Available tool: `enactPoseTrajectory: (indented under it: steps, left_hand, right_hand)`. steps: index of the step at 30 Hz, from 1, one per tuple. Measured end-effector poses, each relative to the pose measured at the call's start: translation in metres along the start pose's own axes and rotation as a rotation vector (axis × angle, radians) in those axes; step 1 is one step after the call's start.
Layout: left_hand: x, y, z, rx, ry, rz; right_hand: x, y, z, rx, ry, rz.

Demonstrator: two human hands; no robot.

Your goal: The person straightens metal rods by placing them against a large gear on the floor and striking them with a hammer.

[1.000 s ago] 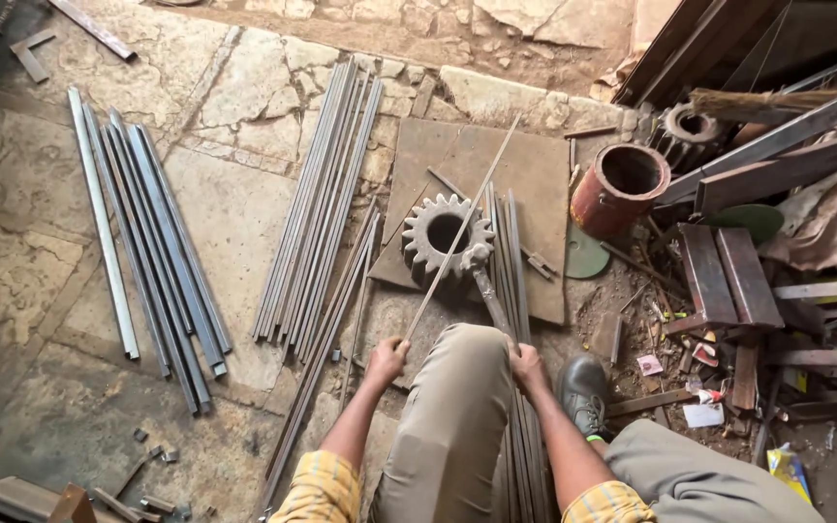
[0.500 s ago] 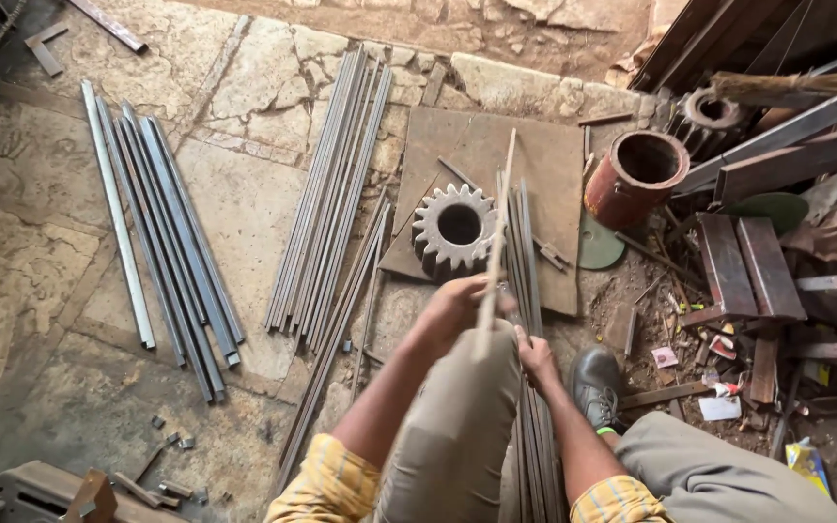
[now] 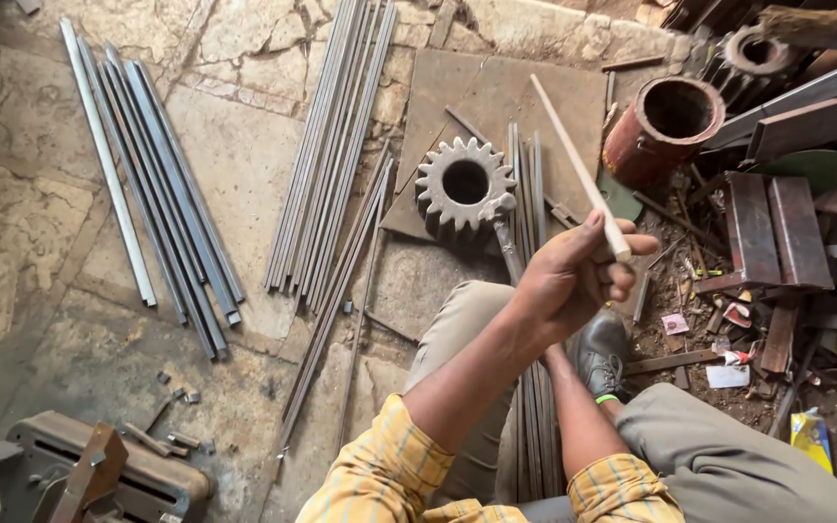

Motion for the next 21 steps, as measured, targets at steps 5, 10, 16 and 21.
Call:
enactPoseTrajectory:
  steps: [5,10,16,21]
  left_hand:
    - [0.006,0.005,-0.001,-0.004,-0.020,0.099]
    - [0.027,0.006,-0.006,-0.036,-0.138,-0.046]
    - [0.038,0.012,-0.002,-0.026,-0.058,-0.006]
    - [0.036,0.015,-0.001,-0.004,0.016,-0.020]
  right_hand:
    - [0.005,0.004,0.011,0.083,-0.069,0.021]
    - [0.003,0.002,0.019,0.102,-0.110,0.032]
    - [0.003,-0.002,0.024,0.100,-0.129,0.035]
    - [-0.002,-0.007,0.025,0.082,-0.111,0.033]
Point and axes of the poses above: each hand's wrist, its own y-axis towards the middle knuckle, its own x-axis out of the palm, z = x × y, the point moved 9 cm from there along y, towards the middle knuckle, and after that the axes turned 2 degrees about x, right-handed, at the moved point
